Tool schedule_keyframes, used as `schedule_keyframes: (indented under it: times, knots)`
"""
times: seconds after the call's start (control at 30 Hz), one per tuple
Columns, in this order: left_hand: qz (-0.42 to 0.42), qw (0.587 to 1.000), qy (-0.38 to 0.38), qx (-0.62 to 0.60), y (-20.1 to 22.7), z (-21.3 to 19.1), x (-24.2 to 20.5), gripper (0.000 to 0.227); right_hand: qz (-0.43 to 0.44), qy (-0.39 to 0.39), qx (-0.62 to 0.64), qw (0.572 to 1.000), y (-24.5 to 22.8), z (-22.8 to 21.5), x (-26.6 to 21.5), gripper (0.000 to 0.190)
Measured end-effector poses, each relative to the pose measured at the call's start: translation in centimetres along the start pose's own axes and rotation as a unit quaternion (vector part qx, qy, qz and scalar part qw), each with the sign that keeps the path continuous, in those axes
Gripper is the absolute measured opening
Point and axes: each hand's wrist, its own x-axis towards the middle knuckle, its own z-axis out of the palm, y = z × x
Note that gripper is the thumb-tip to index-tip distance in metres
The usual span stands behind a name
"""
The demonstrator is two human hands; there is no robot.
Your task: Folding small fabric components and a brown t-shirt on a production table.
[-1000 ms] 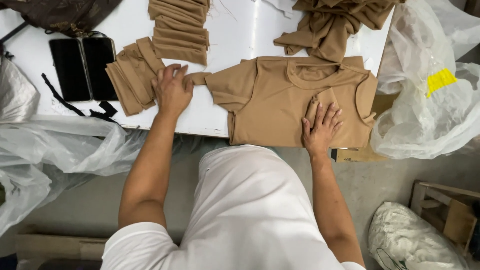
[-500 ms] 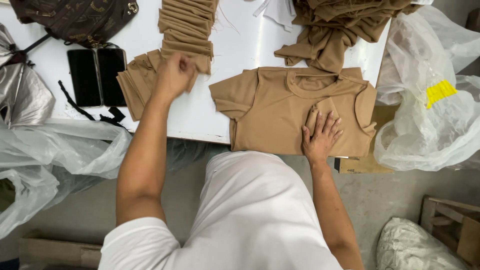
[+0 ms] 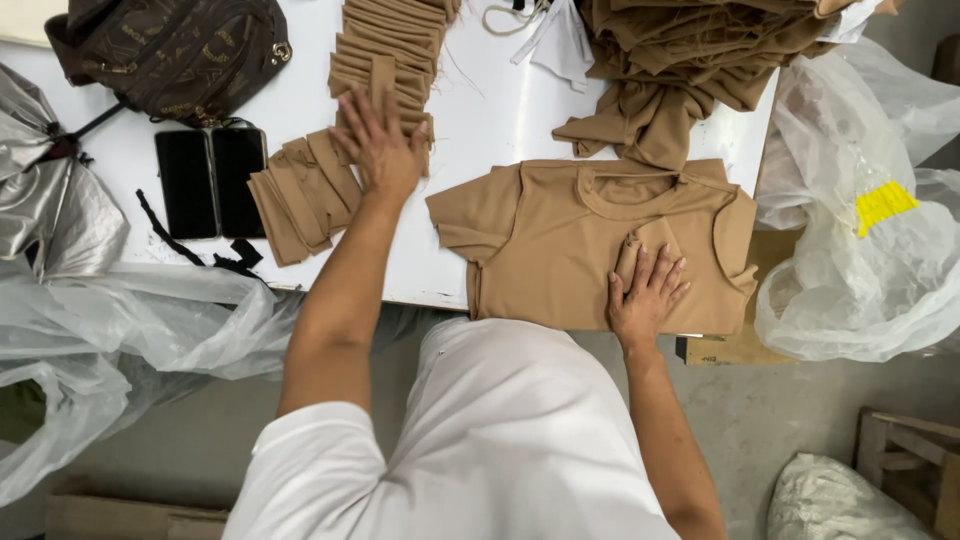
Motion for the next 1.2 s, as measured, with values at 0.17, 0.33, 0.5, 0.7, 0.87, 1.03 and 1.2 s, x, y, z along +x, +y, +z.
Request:
schedule_keyframes:
  times: [0.17, 0.33, 0.5, 0.7, 0.87, 1.03, 1.2]
  knots:
    - [-0.016, 0.999, -0.007, -0.044, 3.2, 2.3, 2.5, 0.076, 0.007, -0.017, -0.027, 0.999, -0.7, 0.2, 0.6, 0.070]
    - [-0.024, 0.997, 0.045, -0.060, 5.0, 3.5, 3.2, 0.073, 0.003, -0.016, -0.063, 0.998, -0.4, 1.5, 0.8, 0.070]
    - [0.152, 0.967, 0.130, -0.157, 8.4, 2.7, -9.3, 0.063, 0.030, -0.006, -0.072, 0.997, -0.2, 2.7, -0.4, 0.071]
    - [0.328, 0.936, -0.119, -0.039, 5.8, 4.6, -16.6, 0.074, 0.082, 0.018, 0.144, 0.986, 5.1, 1.1, -0.4, 0.064]
    - [0.349, 0.918, -0.180, 0.056, 2.6, 2.8, -13.7, 0.078, 0.035, 0.037, 0.072, 0.996, 9.8, 0.2, -1.0, 0.049]
    - [0.314, 0.938, -0.124, 0.076, 6.0, 3.2, -14.6, 0.074, 0.019, 0.118, 0.115, 0.986, 9.7, -1.7, -0.9, 0.029]
    - [0.305, 0.935, -0.134, -0.126, 18.7, 9.7, -20.2, 0.045, 0.073, 0.038, 0.222, 0.972, 7.4, -2.0, -0.3, 0.034]
